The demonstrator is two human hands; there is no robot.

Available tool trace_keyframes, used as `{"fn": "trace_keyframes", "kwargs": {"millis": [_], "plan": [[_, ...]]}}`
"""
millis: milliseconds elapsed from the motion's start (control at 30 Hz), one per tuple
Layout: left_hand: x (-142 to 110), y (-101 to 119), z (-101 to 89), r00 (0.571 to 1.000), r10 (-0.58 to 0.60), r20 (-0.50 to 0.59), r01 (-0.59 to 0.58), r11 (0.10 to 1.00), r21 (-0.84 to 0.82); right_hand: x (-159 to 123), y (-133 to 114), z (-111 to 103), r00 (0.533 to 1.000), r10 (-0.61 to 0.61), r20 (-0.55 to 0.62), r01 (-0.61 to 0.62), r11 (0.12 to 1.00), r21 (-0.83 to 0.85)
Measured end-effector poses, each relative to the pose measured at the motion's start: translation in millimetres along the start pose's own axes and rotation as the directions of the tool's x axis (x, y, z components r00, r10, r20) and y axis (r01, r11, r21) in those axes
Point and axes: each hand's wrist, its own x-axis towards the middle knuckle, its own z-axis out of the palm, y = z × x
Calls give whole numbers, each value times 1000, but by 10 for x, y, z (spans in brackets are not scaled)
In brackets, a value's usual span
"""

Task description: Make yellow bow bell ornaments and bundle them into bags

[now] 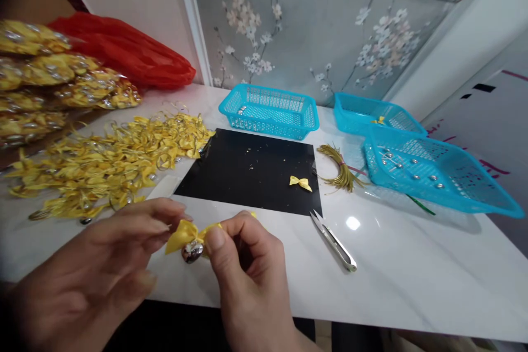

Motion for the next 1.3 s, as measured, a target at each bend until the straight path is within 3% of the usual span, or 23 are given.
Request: {"fn": "trace_keyframes", "kwargs": {"millis": [133, 333, 433, 567, 700, 900, 1000, 1100, 1300], "plan": [[45, 37, -10, 986, -162, 34, 164, 985, -47, -19, 6, -8, 996, -86, -22, 83, 990, -113], [158, 87, 48, 983, -64, 170, 62, 998, 15, -10, 50, -1, 999, -34, -1, 34, 997, -67], [184, 94, 40, 982, -31, 185, 30, 1000, 7, 11, 55, 5, 1000, 6, 9, -6, 999, -52], [180, 98, 6, 972, -132, 193, 132, 991, 14, 13, 82, 22, 1000, 3, 9, -3, 997, -83], [173, 97, -17, 948, -253, 192, 267, 962, -54, -5, 126, 45, 996, -87, -3, 86, 987, -133], [201, 89, -31, 951, -209, 226, 236, 966, -102, -2, 99, 52, 996, -75, 41, 81, 985, -155], [197, 79, -51, 931, -270, 246, 301, 948, -98, 12, 78, 32, 997, -57, 53, 66, 980, -190], [174, 62, -75, 918, -322, 232, 348, 934, -82, 18, 59, -8, 992, -108, 57, 119, 961, -251], [168, 54, -78, 938, -305, 164, 317, 947, -52, -28, -24, -102, 956, -293, -24, 258, 875, -409]]}}
